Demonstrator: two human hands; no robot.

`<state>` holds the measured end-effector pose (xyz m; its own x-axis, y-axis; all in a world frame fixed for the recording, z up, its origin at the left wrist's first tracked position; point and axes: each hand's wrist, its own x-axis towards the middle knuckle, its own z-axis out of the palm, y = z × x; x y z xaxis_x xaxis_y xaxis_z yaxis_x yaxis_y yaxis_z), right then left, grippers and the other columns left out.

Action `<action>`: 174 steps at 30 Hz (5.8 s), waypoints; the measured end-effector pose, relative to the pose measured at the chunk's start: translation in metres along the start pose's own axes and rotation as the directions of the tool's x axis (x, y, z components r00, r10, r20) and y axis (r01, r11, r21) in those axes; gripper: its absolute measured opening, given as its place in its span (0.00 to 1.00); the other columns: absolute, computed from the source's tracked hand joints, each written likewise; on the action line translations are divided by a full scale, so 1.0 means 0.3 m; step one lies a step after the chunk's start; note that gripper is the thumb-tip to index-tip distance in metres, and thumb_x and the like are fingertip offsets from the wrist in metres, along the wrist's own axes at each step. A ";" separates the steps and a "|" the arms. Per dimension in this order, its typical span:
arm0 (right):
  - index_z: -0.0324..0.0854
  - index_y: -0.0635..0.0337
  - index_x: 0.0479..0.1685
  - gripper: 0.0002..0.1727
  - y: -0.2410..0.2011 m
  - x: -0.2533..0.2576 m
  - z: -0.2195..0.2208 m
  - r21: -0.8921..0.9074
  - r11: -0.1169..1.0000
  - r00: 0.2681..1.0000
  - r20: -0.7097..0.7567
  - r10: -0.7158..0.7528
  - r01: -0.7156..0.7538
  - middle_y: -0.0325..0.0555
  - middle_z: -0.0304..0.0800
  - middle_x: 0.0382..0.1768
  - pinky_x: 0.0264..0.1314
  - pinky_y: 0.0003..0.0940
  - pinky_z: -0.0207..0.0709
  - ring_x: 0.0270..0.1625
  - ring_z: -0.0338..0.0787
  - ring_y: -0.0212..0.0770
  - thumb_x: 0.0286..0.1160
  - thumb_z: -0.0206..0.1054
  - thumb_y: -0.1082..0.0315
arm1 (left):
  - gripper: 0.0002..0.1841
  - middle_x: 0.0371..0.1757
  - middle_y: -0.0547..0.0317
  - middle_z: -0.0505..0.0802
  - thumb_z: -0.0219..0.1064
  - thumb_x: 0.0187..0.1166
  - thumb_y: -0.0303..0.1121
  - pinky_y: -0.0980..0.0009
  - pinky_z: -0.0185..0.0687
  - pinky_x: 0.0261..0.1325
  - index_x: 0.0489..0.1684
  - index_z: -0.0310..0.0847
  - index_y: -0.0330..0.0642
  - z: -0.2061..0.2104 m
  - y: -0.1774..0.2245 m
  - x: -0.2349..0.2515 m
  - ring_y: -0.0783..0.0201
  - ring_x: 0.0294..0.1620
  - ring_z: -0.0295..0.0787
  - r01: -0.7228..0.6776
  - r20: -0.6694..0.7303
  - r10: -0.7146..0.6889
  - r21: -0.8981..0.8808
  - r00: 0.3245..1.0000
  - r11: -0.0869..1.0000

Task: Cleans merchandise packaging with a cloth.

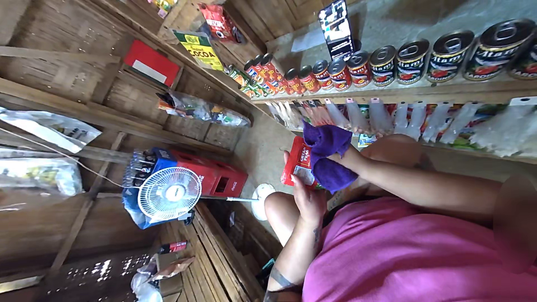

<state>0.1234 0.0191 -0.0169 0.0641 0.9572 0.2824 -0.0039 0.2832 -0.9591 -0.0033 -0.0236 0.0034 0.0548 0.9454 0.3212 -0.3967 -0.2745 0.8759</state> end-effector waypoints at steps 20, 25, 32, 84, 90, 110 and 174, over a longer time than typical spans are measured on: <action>0.85 0.72 0.52 0.18 0.057 -0.001 0.024 0.021 0.988 0.988 -0.025 -0.155 0.156 0.55 0.92 0.49 0.65 0.30 0.78 0.56 0.89 0.34 0.70 0.74 0.66 | 0.33 0.72 0.72 0.85 0.58 0.78 0.66 0.62 0.79 0.75 0.84 0.60 0.74 -0.002 0.036 0.024 0.69 0.74 0.80 -0.142 -0.086 0.137 -0.047 0.987 0.989; 0.85 0.71 0.55 0.19 -0.014 0.013 -0.008 -0.013 0.995 0.995 0.007 -0.100 0.100 0.55 0.92 0.51 0.67 0.33 0.78 0.58 0.88 0.36 0.72 0.75 0.65 | 0.33 0.70 0.74 0.86 0.58 0.78 0.66 0.64 0.80 0.73 0.84 0.62 0.72 0.016 0.017 0.004 0.71 0.71 0.82 -0.039 -0.091 0.039 0.003 0.995 0.999; 0.88 0.68 0.47 0.22 0.143 0.065 0.011 -0.041 0.924 0.917 -0.113 -0.383 0.380 0.51 0.94 0.44 0.61 0.26 0.79 0.53 0.89 0.30 0.64 0.78 0.57 | 0.33 0.58 0.64 0.91 0.53 0.81 0.67 0.60 0.85 0.65 0.75 0.70 0.57 0.016 -0.032 -0.024 0.67 0.61 0.89 0.196 -0.050 -0.195 0.005 0.980 0.981; 0.80 0.62 0.72 0.28 0.038 -0.016 0.025 -0.172 0.913 0.918 0.217 -0.330 0.369 0.53 0.85 0.70 0.80 0.42 0.72 0.75 0.81 0.45 0.73 0.70 0.58 | 0.39 0.66 0.70 0.87 0.47 0.76 0.75 0.63 0.80 0.71 0.84 0.60 0.65 0.015 -0.064 -0.038 0.70 0.69 0.82 0.103 -0.100 -0.099 0.037 0.990 0.994; 0.82 0.62 0.68 0.24 0.021 -0.014 0.023 -0.193 0.927 0.937 0.203 -0.283 0.322 0.54 0.87 0.66 0.76 0.43 0.76 0.71 0.84 0.46 0.77 0.69 0.59 | 0.38 0.70 0.68 0.84 0.41 0.82 0.71 0.61 0.76 0.76 0.85 0.59 0.61 0.025 -0.063 -0.034 0.69 0.73 0.79 0.116 -0.100 -0.112 0.039 0.989 0.992; 0.76 0.61 0.77 0.35 0.029 -0.006 0.014 -0.193 0.931 0.924 0.291 -0.247 0.310 0.54 0.79 0.76 0.85 0.45 0.66 0.81 0.74 0.48 0.71 0.74 0.53 | 0.37 0.59 0.70 0.90 0.50 0.76 0.74 0.63 0.82 0.67 0.74 0.71 0.61 0.022 -0.065 -0.032 0.71 0.65 0.85 0.112 -0.101 -0.112 -0.003 0.989 0.994; 0.83 0.63 0.61 0.35 0.069 -0.023 0.032 0.016 0.978 0.913 0.354 -0.201 0.209 0.46 0.91 0.55 0.70 0.33 0.77 0.63 0.86 0.32 0.51 0.84 0.55 | 0.32 0.77 0.65 0.80 0.31 0.89 0.62 0.60 0.77 0.76 0.92 0.44 0.67 -0.003 -0.005 -0.006 0.66 0.76 0.77 -0.018 -0.301 0.070 0.170 0.951 0.985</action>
<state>0.1132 0.0189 -0.0384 -0.2939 0.8387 0.4585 -0.0067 0.4778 -0.8784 -0.0038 -0.0246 0.0011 -0.2517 0.9328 0.2578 -0.2361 -0.3176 0.9184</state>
